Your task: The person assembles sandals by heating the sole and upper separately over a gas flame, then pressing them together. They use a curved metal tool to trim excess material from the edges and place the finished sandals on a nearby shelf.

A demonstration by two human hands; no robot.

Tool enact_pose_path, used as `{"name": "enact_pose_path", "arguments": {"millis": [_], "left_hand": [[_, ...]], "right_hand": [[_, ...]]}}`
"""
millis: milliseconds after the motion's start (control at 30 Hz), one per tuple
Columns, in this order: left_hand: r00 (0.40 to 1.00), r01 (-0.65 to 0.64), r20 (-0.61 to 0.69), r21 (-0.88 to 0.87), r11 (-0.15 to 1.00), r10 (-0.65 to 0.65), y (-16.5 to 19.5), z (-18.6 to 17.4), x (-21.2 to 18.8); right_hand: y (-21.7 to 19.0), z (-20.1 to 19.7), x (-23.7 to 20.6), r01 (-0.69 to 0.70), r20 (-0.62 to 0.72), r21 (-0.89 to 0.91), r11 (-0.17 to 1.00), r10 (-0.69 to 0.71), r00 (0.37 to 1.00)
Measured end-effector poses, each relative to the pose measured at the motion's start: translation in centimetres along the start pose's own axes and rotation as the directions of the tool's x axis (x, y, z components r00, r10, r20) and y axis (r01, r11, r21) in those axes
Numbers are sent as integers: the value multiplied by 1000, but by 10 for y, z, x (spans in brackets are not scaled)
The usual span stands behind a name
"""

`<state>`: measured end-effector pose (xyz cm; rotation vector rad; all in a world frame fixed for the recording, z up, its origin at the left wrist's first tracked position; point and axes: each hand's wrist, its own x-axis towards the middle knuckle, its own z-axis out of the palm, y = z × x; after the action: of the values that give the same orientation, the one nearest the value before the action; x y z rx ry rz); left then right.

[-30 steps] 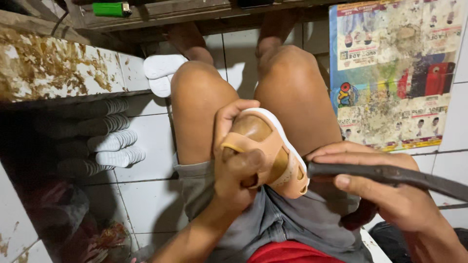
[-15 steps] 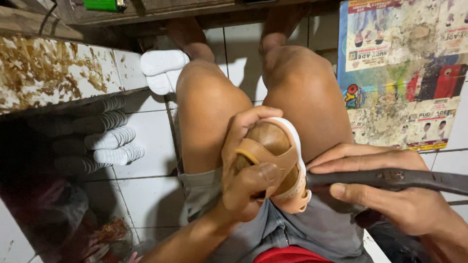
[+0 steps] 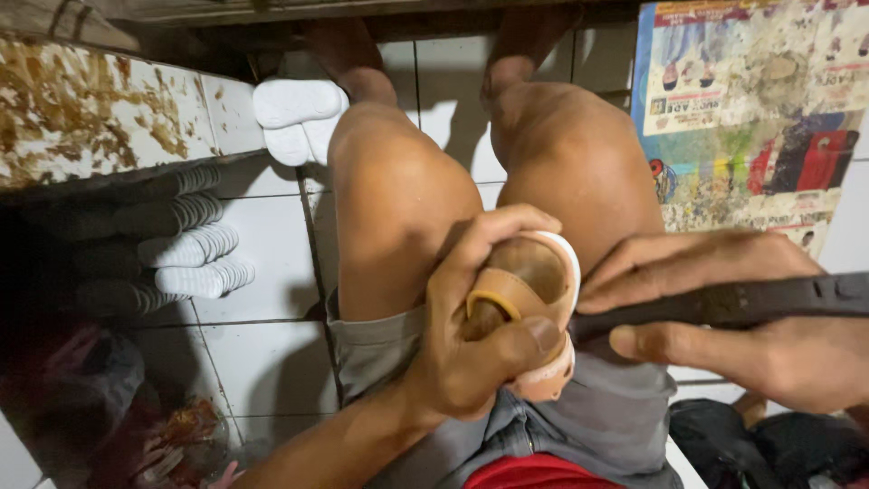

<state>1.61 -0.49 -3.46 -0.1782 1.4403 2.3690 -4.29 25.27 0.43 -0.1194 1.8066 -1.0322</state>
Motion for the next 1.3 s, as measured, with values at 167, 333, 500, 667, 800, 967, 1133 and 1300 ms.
{"name": "enact_pose_path", "arguments": {"millis": [167,333,500,667,800,967,1133,1300], "left_hand": [[1000,-22,-13,-68,997,21,3,-1,2],[1000,7,-13,-20,1000,-8,4,-1,5],[1000,-17,24,-50,999,18,6,0,7],[990,143,44,-356,924,-136,7,0,-2],[998,57,29,-189,980,-52,6,-2,-3],[997,49,66,-139,989,-40,5,-2,-1],[996,31,79,60,998,-35,-2,-8,0],[989,21,139,197,980,-49,1,-9,3]], "right_hand": [[-7,24,-5,272,-249,98,957,-241,938],[-27,27,-4,252,-317,4,968,-238,918],[-22,3,-2,368,-86,-66,927,-373,924],[-5,24,-12,385,-245,197,902,-335,910],[8,36,-8,337,-382,368,867,-189,904],[7,32,-6,401,-402,397,826,-236,885],[-19,19,-1,270,-317,139,953,-216,924],[-25,-5,0,193,-180,-102,976,-209,961]]}}
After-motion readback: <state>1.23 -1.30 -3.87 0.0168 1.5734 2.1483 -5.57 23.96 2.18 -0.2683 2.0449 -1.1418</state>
